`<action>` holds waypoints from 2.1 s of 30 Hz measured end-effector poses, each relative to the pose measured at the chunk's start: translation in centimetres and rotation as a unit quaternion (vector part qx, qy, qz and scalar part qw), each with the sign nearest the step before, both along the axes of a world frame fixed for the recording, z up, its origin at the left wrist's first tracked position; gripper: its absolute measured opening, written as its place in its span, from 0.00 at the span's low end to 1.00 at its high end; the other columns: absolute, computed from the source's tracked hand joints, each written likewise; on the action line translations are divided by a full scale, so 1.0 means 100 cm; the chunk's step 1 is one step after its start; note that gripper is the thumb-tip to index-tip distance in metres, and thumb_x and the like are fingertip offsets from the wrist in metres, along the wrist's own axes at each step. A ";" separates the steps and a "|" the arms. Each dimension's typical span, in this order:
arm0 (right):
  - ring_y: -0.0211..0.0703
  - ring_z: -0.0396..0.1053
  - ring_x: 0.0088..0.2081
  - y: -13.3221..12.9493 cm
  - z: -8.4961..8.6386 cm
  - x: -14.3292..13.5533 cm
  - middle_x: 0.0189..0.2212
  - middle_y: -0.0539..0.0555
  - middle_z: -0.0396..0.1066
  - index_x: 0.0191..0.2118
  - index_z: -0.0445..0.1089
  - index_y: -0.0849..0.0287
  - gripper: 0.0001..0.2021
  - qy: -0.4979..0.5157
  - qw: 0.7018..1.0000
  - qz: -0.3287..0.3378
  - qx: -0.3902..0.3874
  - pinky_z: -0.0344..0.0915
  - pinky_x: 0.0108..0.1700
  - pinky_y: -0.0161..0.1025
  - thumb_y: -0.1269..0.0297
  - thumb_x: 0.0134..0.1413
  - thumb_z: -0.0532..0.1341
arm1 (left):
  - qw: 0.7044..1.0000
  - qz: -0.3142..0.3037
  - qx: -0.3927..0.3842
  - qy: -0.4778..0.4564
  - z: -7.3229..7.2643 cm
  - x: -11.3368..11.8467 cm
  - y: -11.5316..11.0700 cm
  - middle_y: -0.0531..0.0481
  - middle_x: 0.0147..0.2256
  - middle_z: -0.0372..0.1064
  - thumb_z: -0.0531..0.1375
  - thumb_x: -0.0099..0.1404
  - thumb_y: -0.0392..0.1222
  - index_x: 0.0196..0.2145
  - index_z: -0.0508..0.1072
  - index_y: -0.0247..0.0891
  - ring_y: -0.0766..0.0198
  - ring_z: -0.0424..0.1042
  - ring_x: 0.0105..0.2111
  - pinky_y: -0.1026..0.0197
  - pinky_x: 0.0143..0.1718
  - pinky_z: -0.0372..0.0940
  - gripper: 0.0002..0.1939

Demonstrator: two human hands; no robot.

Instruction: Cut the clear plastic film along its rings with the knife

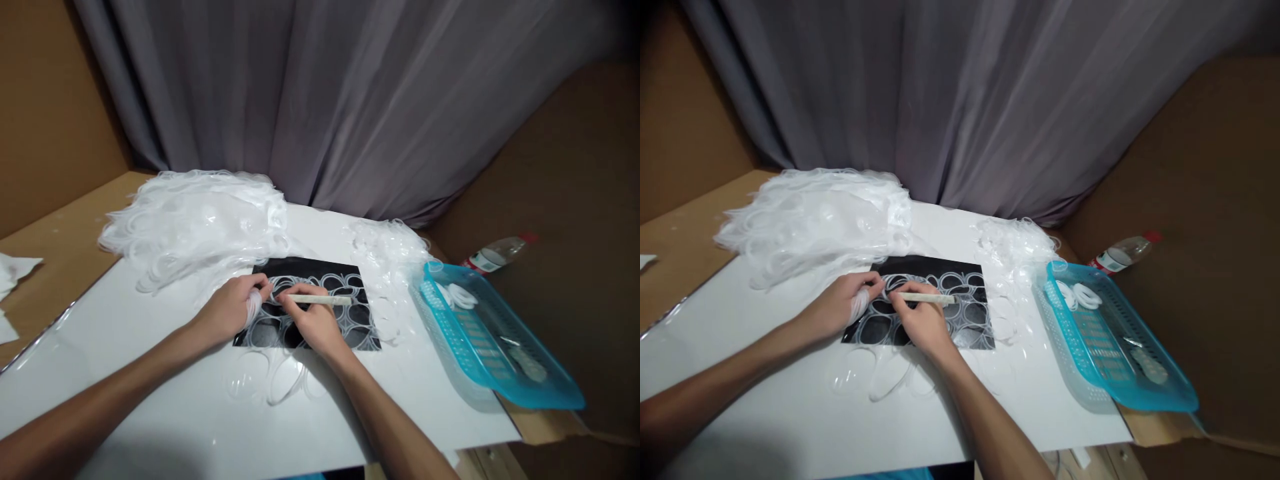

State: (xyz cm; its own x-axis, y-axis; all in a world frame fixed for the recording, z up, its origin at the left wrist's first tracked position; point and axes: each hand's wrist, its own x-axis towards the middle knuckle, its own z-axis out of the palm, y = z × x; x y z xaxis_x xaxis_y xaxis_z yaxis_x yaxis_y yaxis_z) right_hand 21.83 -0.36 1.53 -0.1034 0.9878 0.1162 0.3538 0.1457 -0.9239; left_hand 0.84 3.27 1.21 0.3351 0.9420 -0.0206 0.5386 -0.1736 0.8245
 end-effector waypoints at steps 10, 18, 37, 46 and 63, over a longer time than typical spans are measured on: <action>0.50 0.79 0.40 0.000 0.009 0.001 0.36 0.53 0.84 0.35 0.82 0.50 0.07 0.069 0.998 0.014 0.008 0.74 0.47 0.50 0.59 0.65 0.69 | 0.996 -0.028 -0.010 -0.089 0.012 0.004 -0.008 0.55 0.26 0.60 0.58 0.77 0.59 0.33 0.72 0.40 0.63 0.57 0.28 0.61 0.30 0.52 0.21; 0.48 0.77 0.37 -0.001 0.006 0.000 0.34 0.53 0.82 0.34 0.82 0.51 0.08 0.082 0.996 0.028 -0.008 0.72 0.45 0.46 0.58 0.64 0.69 | 0.995 -0.063 -0.012 -0.071 0.011 0.003 -0.011 0.55 0.26 0.60 0.56 0.79 0.59 0.30 0.65 0.41 0.64 0.57 0.29 0.60 0.31 0.53 0.24; 0.46 0.76 0.36 0.000 -0.001 0.002 0.33 0.52 0.81 0.34 0.82 0.52 0.08 0.084 0.996 0.022 -0.015 0.70 0.43 0.44 0.58 0.64 0.69 | 0.996 -0.058 -0.019 -0.070 0.008 0.006 -0.012 0.56 0.26 0.61 0.55 0.80 0.61 0.30 0.67 0.40 0.64 0.58 0.28 0.60 0.30 0.53 0.25; 0.46 0.74 0.35 -0.002 0.003 0.001 0.31 0.52 0.79 0.32 0.80 0.53 0.09 0.069 0.997 0.025 -0.019 0.68 0.41 0.44 0.58 0.64 0.69 | 0.996 -0.071 -0.007 -0.059 0.003 0.005 -0.011 0.56 0.26 0.59 0.55 0.80 0.60 0.30 0.64 0.41 0.65 0.57 0.28 0.60 0.30 0.53 0.25; 0.49 0.74 0.38 -0.002 0.002 0.003 0.34 0.53 0.80 0.34 0.79 0.51 0.09 0.023 0.999 0.037 -0.008 0.70 0.45 0.48 0.56 0.67 0.67 | 0.996 -0.075 0.003 -0.052 0.000 0.005 -0.011 0.56 0.26 0.59 0.54 0.80 0.58 0.30 0.64 0.41 0.65 0.57 0.27 0.59 0.30 0.52 0.24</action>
State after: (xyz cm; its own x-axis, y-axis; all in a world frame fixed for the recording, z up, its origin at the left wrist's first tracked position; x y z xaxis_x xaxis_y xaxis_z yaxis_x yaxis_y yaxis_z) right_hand 22.09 -0.61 1.68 -0.1709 0.9794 0.1077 0.2997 0.1558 -0.9412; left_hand 1.35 2.15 1.22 0.4728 0.8807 0.0274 0.4186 -0.2519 0.8726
